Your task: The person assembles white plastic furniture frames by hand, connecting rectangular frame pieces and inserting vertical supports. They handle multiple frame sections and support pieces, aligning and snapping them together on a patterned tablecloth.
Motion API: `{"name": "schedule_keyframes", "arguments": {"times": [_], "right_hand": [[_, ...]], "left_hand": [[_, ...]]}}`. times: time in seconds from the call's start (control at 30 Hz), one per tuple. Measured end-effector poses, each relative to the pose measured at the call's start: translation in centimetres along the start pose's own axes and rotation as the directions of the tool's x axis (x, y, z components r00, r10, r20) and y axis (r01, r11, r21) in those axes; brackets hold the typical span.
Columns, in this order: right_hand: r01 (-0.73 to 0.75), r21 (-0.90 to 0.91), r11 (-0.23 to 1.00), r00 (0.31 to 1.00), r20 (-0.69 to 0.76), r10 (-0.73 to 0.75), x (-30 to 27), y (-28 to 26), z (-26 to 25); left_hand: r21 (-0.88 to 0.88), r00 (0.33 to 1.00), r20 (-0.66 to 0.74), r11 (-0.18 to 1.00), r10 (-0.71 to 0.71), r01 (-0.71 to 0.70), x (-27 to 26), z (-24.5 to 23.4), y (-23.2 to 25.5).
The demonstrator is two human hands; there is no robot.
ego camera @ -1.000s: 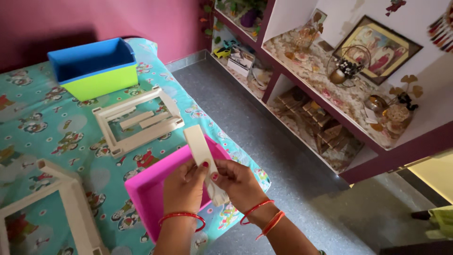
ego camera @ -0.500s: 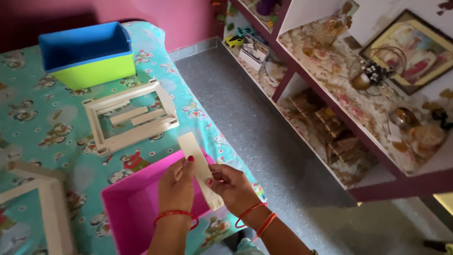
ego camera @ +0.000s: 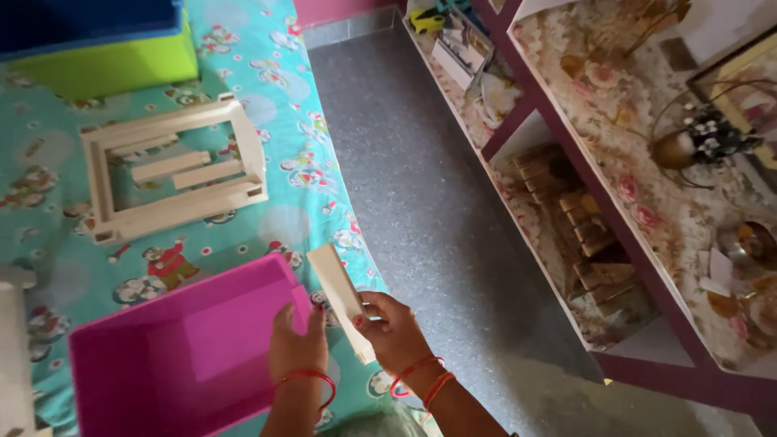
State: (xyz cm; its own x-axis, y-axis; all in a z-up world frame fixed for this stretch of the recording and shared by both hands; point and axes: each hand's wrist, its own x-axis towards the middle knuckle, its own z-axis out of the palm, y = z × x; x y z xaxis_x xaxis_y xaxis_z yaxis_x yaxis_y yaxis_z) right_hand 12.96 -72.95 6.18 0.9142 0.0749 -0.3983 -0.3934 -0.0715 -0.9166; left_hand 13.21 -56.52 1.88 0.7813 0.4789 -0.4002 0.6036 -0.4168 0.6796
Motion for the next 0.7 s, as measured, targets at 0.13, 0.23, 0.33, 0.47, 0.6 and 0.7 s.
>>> {"name": "schedule_keyframes", "arguments": {"times": [0.13, 0.23, 0.33, 0.47, 0.6, 0.7], "right_hand": [[-0.101, -0.03, 0.994, 0.995, -0.019, 0.1, 2.3, 3.5, -1.6], [-0.097, -0.056, 0.994, 0.995, 0.009, 0.097, 3.8, 5.8, -2.2], [-0.149, -0.121, 0.982, 0.987, 0.038, 0.154, 5.0, 7.9, -2.4], [-0.255, -0.161, 0.953, 0.962, 0.061, 0.267, 7.0, 10.1, -1.7], [-0.21, -0.256, 0.944, 0.964, 0.105, 0.243, 8.4, 10.7, -0.4], [-0.314, -0.351, 0.882, 0.916, 0.133, 0.379, 9.3, 10.9, 1.2]], "left_hand": [[0.156, 0.999, 0.033, 0.987, -0.028, 0.023, -0.3, 3.5, -0.7], [0.258, 0.999, -0.038, 0.966, -0.018, 0.027, -0.3, 5.0, -1.0], [0.286, 0.973, -0.071, 0.93, -0.221, 0.232, 0.2, 5.3, -1.8], [0.492, 0.934, -0.008, 0.812, -0.356, 0.314, 1.2, 4.9, -3.7], [0.538, 0.966, -0.09, 0.804, -0.242, 0.251, 1.0, 3.8, -5.2], [0.57, 0.967, -0.19, 0.783, -0.172, 0.251, 1.3, 1.5, -6.2]]}}
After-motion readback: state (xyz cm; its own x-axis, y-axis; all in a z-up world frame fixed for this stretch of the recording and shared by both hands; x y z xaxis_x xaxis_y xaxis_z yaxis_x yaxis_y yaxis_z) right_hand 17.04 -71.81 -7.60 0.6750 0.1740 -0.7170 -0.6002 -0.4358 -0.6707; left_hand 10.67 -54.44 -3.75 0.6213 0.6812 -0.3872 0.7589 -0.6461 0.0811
